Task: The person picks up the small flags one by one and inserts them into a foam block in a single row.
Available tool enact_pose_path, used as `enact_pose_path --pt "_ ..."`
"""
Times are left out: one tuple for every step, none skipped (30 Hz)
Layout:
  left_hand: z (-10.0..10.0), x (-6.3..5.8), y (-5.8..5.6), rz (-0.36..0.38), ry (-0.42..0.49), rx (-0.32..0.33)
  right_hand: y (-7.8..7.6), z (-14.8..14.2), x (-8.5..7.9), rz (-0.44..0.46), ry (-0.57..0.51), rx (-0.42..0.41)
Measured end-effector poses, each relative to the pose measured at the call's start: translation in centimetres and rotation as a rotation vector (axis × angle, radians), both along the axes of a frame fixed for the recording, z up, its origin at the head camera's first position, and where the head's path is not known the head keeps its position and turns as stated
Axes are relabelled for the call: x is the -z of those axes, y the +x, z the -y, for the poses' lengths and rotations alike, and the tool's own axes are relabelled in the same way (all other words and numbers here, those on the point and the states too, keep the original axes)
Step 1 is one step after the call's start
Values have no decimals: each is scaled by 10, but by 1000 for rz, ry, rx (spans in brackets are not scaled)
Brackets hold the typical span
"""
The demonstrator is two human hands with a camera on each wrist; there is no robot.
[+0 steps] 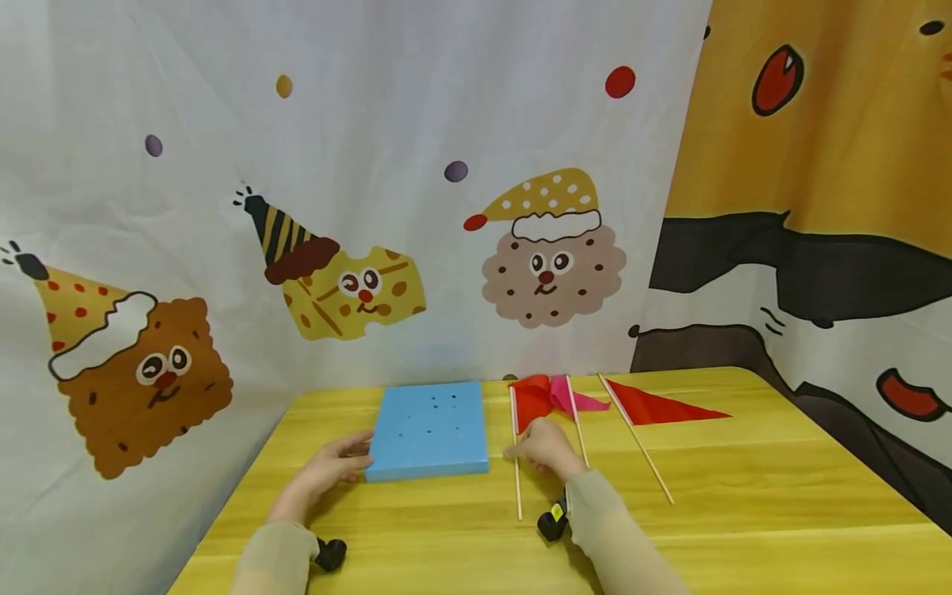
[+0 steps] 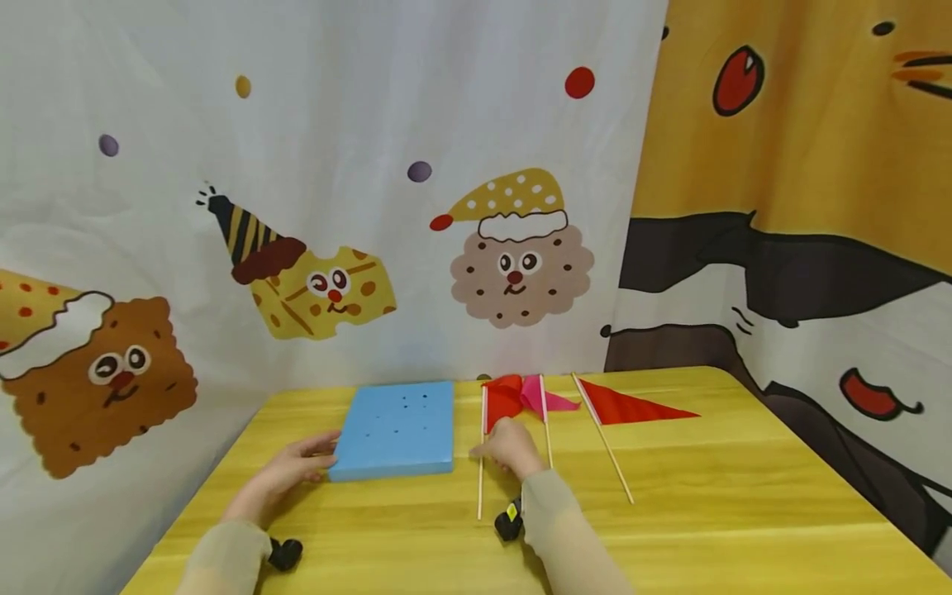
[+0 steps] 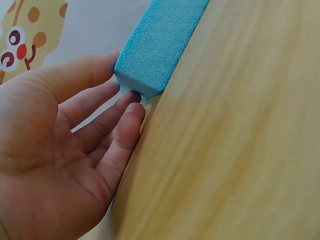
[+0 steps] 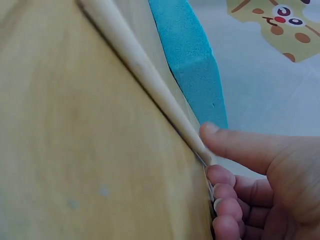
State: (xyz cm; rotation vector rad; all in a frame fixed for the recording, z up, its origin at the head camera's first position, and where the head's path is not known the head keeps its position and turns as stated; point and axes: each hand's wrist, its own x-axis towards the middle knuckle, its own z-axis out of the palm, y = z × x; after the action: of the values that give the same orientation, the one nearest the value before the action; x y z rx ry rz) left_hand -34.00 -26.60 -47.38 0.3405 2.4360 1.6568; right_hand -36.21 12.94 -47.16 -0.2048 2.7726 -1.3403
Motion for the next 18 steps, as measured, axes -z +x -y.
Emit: enact_pose_path --pt "0 1 0 0 0 0 0 0 0 -9 9 8" --pt "0 1 -1 2 0 -2 1 1 0 -14 19 14" --pt "-1 1 -2 0 1 -1 1 1 0 -16 15 19" --pt "-1 2 -2 -1 4 -4 2 1 0 -17 9 24" --pt "-1 2 -2 -1 6 -4 2 1 0 -19 7 29" --pt "-1 3 -2 -1 8 -5 2 0 0 -18 2 34" --pt "-1 3 -2 -2 11 -7 3 0 0 -18 -4 36" --pt "-1 3 -2 -3 12 -7 2 -1 -1 -16 -12 38" --pt "-1 3 -2 -4 10 -8 2 -2 -1 -16 -24 38" --pt "-1 2 -2 -4 9 -10 2 -4 -1 -16 -36 37" --pt "-1 2 -2 -3 9 -13 1 -5 0 -11 -50 39" --pt "-2 2 -1 -3 9 -15 0 -7 0 0 -70 41" --pt "-2 2 -1 -4 7 -17 0 -8 0 8 -86 43" --pt "-1 2 -1 -6 2 -16 -1 -10 1 19 -105 49" --pt "-1 2 -1 -6 0 -17 -2 -12 2 30 -128 56" --pt "-1 2 0 -7 0 -16 -2 -14 2 38 -150 64" --pt "-1 2 0 -7 -1 -16 -3 -15 3 52 -175 71" --pt "-1 3 0 -7 -2 -15 -3 -17 4 64 -205 71"
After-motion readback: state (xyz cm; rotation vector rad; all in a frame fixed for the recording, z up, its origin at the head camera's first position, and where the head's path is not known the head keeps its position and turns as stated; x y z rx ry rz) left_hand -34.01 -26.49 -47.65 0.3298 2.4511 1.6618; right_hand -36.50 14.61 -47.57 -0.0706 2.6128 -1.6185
